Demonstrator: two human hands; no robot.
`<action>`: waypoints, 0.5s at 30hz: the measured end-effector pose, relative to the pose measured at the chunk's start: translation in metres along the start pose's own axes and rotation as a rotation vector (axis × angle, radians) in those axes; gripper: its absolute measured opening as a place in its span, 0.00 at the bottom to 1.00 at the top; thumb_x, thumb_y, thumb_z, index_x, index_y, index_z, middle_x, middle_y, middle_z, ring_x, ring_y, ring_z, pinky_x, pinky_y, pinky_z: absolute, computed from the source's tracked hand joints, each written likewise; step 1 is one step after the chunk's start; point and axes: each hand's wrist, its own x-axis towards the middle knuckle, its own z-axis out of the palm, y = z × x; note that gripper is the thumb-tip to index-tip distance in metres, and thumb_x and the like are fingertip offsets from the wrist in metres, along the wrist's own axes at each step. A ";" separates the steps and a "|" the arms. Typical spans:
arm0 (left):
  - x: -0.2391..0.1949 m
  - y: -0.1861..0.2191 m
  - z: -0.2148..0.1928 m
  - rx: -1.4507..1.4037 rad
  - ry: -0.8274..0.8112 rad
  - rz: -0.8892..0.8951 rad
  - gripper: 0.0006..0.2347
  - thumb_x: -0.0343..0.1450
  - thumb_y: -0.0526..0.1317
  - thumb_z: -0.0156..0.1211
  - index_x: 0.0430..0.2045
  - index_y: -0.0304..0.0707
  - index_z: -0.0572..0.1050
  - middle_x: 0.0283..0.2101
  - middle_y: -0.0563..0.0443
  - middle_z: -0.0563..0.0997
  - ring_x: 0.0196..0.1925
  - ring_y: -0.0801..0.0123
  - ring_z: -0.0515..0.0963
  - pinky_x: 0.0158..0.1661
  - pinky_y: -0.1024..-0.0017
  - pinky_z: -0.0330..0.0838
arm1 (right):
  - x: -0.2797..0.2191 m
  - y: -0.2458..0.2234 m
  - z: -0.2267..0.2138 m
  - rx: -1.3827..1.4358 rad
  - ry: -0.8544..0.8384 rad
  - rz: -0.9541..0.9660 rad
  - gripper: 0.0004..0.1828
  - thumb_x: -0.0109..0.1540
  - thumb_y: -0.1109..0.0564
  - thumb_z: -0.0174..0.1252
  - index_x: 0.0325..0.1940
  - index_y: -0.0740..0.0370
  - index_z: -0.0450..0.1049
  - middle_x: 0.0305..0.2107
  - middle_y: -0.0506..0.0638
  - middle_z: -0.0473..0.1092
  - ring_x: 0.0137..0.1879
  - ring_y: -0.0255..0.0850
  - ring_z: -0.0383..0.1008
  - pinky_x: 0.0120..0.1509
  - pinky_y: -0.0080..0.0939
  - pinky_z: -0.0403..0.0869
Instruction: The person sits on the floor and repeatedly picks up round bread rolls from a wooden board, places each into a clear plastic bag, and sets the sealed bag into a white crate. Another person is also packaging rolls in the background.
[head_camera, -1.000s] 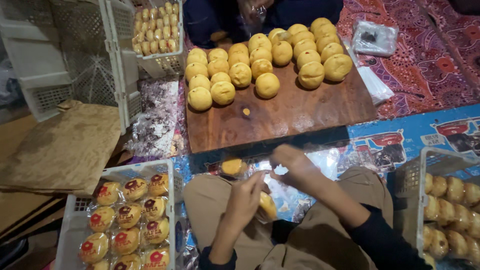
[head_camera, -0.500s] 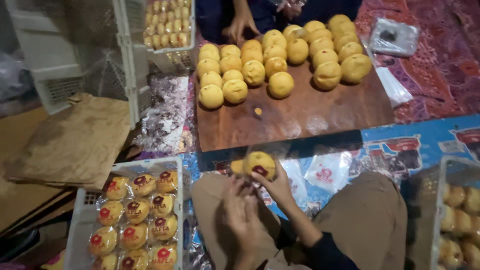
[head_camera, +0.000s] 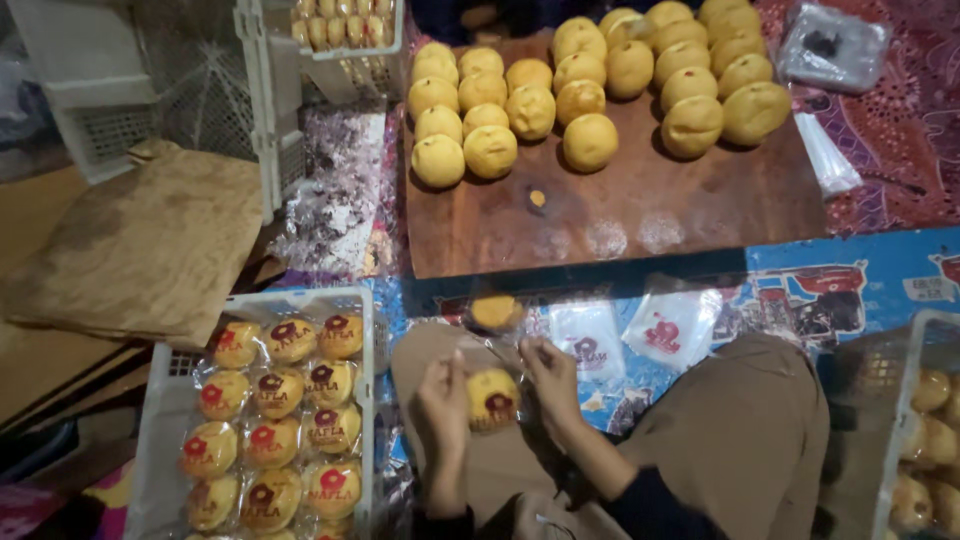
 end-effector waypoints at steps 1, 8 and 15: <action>0.008 -0.003 -0.002 0.030 0.074 -0.017 0.11 0.73 0.47 0.59 0.36 0.41 0.82 0.33 0.49 0.86 0.33 0.71 0.84 0.36 0.72 0.75 | 0.007 0.001 0.002 0.079 0.001 -0.011 0.14 0.69 0.53 0.62 0.39 0.68 0.78 0.29 0.49 0.71 0.34 0.32 0.68 0.36 0.34 0.67; 0.015 -0.075 0.009 -0.353 0.202 0.289 0.05 0.71 0.33 0.64 0.32 0.27 0.81 0.29 0.46 0.86 0.31 0.72 0.84 0.37 0.75 0.77 | 0.000 0.067 0.017 0.163 -0.010 0.286 0.12 0.61 0.55 0.68 0.30 0.65 0.76 0.21 0.51 0.74 0.22 0.34 0.67 0.26 0.34 0.67; 0.087 -0.065 0.033 -0.279 0.074 0.329 0.06 0.65 0.35 0.71 0.27 0.32 0.78 0.27 0.51 0.83 0.27 0.77 0.82 0.29 0.76 0.74 | 0.090 0.077 -0.076 -0.632 -0.057 -0.025 0.13 0.61 0.48 0.63 0.38 0.60 0.83 0.25 0.51 0.79 0.30 0.37 0.80 0.33 0.39 0.76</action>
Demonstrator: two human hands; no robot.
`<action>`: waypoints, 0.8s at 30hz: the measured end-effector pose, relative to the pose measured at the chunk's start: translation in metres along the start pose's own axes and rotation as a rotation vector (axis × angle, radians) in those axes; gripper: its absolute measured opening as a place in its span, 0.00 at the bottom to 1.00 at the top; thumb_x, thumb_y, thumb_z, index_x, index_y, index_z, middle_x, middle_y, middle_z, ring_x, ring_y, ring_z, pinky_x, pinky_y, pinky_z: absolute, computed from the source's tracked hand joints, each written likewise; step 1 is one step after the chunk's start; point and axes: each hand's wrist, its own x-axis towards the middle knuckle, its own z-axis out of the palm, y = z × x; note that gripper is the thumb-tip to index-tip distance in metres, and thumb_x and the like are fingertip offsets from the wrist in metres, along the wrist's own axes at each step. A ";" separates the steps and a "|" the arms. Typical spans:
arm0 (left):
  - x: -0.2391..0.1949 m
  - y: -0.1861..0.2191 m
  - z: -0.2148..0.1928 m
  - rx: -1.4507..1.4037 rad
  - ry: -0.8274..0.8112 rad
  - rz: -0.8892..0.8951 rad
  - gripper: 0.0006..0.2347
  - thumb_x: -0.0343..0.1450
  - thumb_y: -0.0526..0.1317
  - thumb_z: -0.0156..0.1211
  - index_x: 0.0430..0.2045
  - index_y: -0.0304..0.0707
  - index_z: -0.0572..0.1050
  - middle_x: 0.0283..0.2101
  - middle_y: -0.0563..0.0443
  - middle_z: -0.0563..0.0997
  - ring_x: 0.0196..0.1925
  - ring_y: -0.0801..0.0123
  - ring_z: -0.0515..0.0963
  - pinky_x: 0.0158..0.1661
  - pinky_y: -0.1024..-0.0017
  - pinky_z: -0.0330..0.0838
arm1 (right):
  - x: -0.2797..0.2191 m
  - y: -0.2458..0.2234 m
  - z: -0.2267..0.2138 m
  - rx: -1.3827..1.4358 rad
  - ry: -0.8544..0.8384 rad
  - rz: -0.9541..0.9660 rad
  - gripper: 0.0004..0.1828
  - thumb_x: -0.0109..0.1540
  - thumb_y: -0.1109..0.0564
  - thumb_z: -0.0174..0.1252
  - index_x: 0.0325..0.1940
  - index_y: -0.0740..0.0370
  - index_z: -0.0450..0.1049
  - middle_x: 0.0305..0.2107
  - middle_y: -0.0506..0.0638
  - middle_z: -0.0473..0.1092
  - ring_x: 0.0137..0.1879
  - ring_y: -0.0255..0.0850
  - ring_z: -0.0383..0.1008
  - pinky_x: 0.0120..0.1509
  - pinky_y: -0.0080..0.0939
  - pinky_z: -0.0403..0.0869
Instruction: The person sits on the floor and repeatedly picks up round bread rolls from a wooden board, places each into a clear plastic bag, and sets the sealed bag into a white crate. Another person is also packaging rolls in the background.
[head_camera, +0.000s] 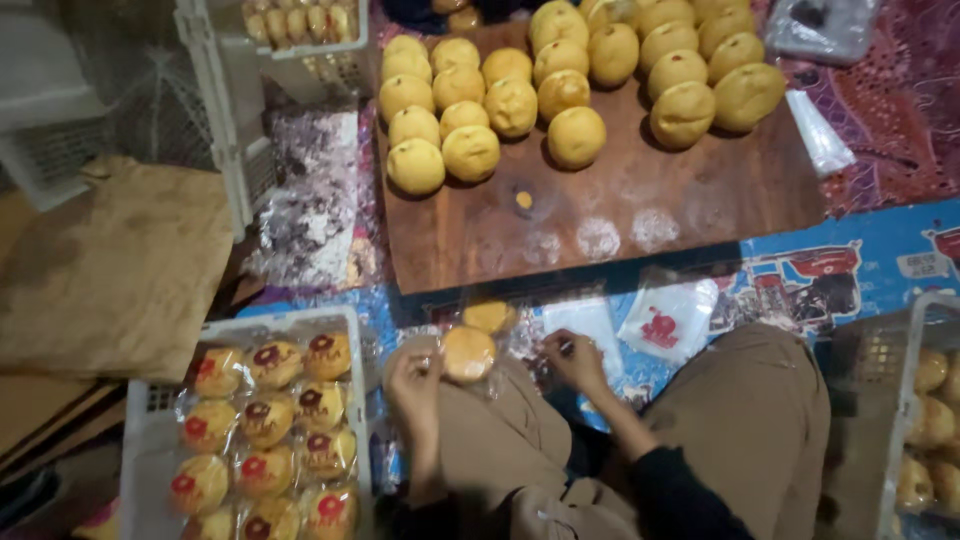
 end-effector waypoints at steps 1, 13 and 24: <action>0.021 0.001 0.020 0.026 -0.032 -0.019 0.09 0.63 0.36 0.74 0.27 0.32 0.78 0.25 0.49 0.81 0.26 0.75 0.79 0.29 0.74 0.72 | 0.024 0.000 -0.015 -0.245 0.115 -0.055 0.14 0.63 0.47 0.63 0.41 0.58 0.84 0.28 0.54 0.80 0.33 0.38 0.79 0.38 0.41 0.75; 0.125 -0.058 0.108 0.065 -0.798 -0.802 0.21 0.72 0.52 0.59 0.49 0.32 0.81 0.49 0.44 0.84 0.48 0.63 0.82 0.49 0.66 0.74 | 0.046 -0.070 0.078 0.878 0.075 0.314 0.29 0.58 0.48 0.67 0.57 0.67 0.72 0.46 0.55 0.76 0.48 0.41 0.79 0.48 0.40 0.80; -0.097 0.130 0.141 -0.216 -1.114 0.174 0.34 0.71 0.47 0.60 0.71 0.33 0.55 0.74 0.39 0.58 0.74 0.54 0.60 0.68 0.61 0.57 | -0.147 -0.074 -0.179 0.806 -0.139 -0.261 0.51 0.57 0.65 0.69 0.81 0.56 0.53 0.75 0.50 0.55 0.81 0.40 0.54 0.83 0.46 0.57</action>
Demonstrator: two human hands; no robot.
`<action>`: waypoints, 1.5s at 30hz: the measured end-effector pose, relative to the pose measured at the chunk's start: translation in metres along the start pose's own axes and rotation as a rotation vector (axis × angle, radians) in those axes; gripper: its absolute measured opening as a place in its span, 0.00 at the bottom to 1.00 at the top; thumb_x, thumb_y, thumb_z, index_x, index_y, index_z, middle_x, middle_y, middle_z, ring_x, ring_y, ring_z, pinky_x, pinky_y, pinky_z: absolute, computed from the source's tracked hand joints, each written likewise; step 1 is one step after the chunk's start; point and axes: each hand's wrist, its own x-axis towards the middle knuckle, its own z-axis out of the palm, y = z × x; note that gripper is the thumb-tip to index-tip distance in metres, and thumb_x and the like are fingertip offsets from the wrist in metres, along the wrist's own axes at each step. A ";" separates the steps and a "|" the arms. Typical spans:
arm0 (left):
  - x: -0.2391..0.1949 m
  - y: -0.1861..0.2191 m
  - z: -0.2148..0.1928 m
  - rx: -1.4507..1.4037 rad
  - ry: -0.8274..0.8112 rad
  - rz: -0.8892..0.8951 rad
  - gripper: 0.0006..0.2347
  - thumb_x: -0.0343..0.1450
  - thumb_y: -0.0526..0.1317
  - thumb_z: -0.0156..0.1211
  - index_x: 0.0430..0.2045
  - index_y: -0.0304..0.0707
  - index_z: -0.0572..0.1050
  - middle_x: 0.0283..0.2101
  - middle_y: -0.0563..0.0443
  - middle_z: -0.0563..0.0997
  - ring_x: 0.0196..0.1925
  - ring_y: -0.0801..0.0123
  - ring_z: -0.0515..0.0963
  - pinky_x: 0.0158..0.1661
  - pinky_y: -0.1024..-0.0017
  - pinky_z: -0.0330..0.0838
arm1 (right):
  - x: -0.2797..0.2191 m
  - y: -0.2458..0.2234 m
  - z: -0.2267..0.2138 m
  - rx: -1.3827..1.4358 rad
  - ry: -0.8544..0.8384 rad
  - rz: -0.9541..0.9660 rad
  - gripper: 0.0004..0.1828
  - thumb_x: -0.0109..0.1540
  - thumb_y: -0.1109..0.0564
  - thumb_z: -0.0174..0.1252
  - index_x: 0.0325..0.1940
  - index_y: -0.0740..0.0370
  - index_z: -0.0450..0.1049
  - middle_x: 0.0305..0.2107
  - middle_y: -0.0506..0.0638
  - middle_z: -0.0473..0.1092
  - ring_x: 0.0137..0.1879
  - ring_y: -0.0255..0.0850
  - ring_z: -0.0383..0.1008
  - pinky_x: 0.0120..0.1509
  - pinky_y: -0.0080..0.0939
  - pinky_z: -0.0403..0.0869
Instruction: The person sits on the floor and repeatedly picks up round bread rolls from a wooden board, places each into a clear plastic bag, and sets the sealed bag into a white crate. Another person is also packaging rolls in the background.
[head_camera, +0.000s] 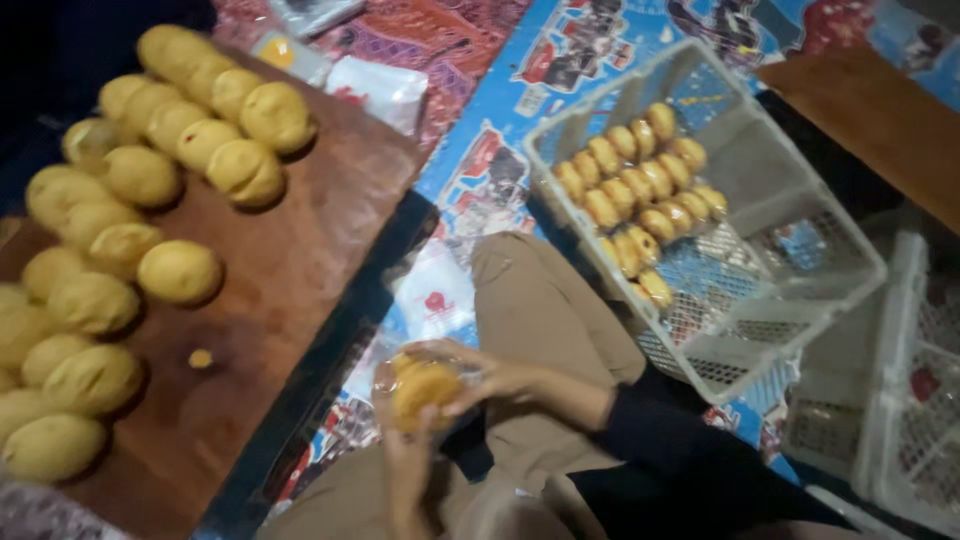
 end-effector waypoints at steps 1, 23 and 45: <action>0.004 0.012 0.030 0.043 -0.122 0.053 0.31 0.72 0.46 0.62 0.70 0.34 0.59 0.78 0.38 0.54 0.77 0.52 0.58 0.71 0.60 0.54 | -0.029 -0.013 -0.018 0.107 0.113 0.072 0.46 0.54 0.65 0.70 0.74 0.59 0.59 0.69 0.51 0.60 0.76 0.43 0.59 0.79 0.49 0.61; 0.009 -0.065 0.015 -0.175 -0.084 0.059 0.30 0.73 0.49 0.56 0.67 0.29 0.62 0.70 0.36 0.66 0.71 0.48 0.67 0.64 0.53 0.65 | -0.268 0.045 -0.308 -0.955 1.437 0.280 0.45 0.62 0.41 0.59 0.79 0.53 0.51 0.66 0.76 0.58 0.68 0.67 0.63 0.71 0.56 0.64; 0.001 -0.103 -0.067 -0.178 -0.010 0.147 0.21 0.81 0.40 0.32 0.66 0.21 0.53 0.62 0.22 0.67 0.60 0.39 0.76 0.56 0.50 0.76 | -0.285 0.001 -0.327 -0.634 1.465 0.482 0.34 0.51 0.42 0.72 0.57 0.60 0.78 0.43 0.56 0.80 0.44 0.42 0.81 0.53 0.43 0.77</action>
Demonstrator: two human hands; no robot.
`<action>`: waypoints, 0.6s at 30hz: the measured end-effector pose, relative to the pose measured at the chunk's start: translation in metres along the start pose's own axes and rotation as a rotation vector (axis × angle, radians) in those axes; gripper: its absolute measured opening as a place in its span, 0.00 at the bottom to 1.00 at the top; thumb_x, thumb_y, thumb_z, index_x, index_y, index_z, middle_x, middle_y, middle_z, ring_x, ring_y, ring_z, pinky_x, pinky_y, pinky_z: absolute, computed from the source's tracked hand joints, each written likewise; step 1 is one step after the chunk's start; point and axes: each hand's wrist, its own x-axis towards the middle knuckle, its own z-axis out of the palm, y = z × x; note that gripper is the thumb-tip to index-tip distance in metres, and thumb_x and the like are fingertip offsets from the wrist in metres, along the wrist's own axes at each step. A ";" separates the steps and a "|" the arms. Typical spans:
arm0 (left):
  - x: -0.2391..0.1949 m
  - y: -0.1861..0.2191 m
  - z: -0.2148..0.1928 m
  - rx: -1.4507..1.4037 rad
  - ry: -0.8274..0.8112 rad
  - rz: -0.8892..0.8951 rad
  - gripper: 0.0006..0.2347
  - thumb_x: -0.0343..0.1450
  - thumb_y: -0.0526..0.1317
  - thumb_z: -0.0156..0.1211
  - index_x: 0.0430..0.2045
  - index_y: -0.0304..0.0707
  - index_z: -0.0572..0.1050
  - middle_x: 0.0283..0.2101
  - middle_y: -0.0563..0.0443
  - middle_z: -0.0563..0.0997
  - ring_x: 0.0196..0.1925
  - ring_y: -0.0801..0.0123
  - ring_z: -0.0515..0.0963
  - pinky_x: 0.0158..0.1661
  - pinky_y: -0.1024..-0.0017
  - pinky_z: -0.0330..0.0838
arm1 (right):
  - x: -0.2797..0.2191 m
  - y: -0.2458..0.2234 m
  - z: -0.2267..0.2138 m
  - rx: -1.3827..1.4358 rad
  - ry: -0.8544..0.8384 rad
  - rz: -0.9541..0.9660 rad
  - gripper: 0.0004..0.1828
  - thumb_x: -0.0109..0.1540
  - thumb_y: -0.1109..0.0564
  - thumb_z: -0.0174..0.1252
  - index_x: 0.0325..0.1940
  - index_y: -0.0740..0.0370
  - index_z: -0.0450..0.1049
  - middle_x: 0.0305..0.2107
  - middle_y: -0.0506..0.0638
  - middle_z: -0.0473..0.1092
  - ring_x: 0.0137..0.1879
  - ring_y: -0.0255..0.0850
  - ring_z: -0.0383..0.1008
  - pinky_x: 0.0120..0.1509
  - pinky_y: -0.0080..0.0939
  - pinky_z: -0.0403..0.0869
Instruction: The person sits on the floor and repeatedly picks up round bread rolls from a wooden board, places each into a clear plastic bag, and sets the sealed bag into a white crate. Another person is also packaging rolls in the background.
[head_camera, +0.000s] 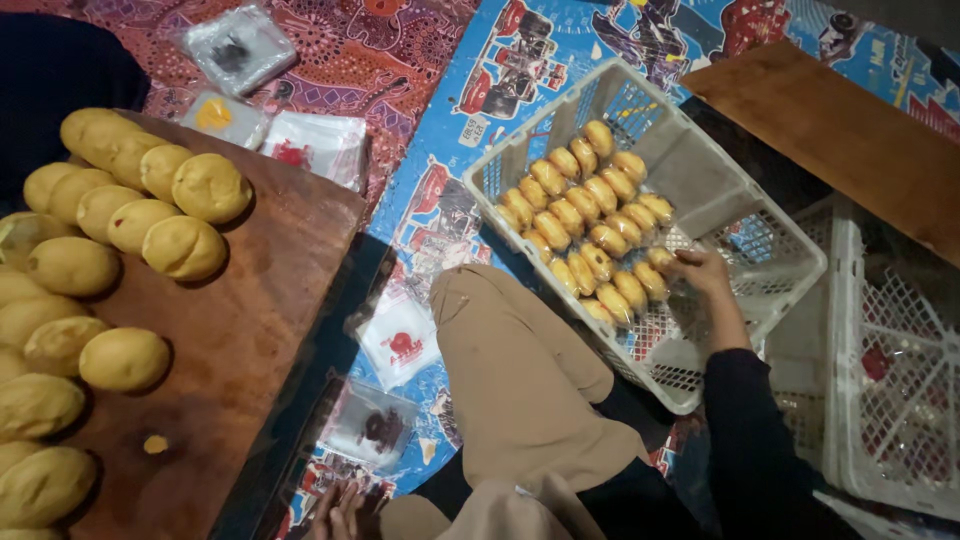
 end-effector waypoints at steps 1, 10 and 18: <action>-0.003 -0.001 0.003 -0.033 0.067 -0.058 0.21 0.80 0.39 0.32 0.66 0.21 0.54 0.62 0.21 0.68 0.60 0.39 0.76 0.55 0.49 0.75 | 0.001 -0.003 0.002 -0.131 0.055 -0.079 0.31 0.51 0.41 0.73 0.52 0.61 0.83 0.42 0.54 0.81 0.43 0.40 0.81 0.53 0.42 0.77; -0.016 -0.025 -0.007 -0.093 0.198 -0.135 0.18 0.80 0.38 0.40 0.63 0.22 0.60 0.60 0.28 0.72 0.57 0.46 0.78 0.54 0.55 0.75 | -0.025 -0.010 0.060 1.261 0.349 0.145 0.32 0.60 0.33 0.56 0.61 0.53 0.70 0.51 0.52 0.73 0.55 0.47 0.78 0.59 0.52 0.79; -0.050 0.002 0.027 -0.332 0.576 -0.386 0.16 0.78 0.38 0.49 0.58 0.25 0.67 0.54 0.35 0.77 0.53 0.56 0.79 0.54 0.62 0.75 | -0.028 -0.033 0.057 1.082 0.312 0.098 0.28 0.69 0.38 0.50 0.64 0.58 0.68 0.54 0.54 0.70 0.58 0.47 0.73 0.64 0.51 0.73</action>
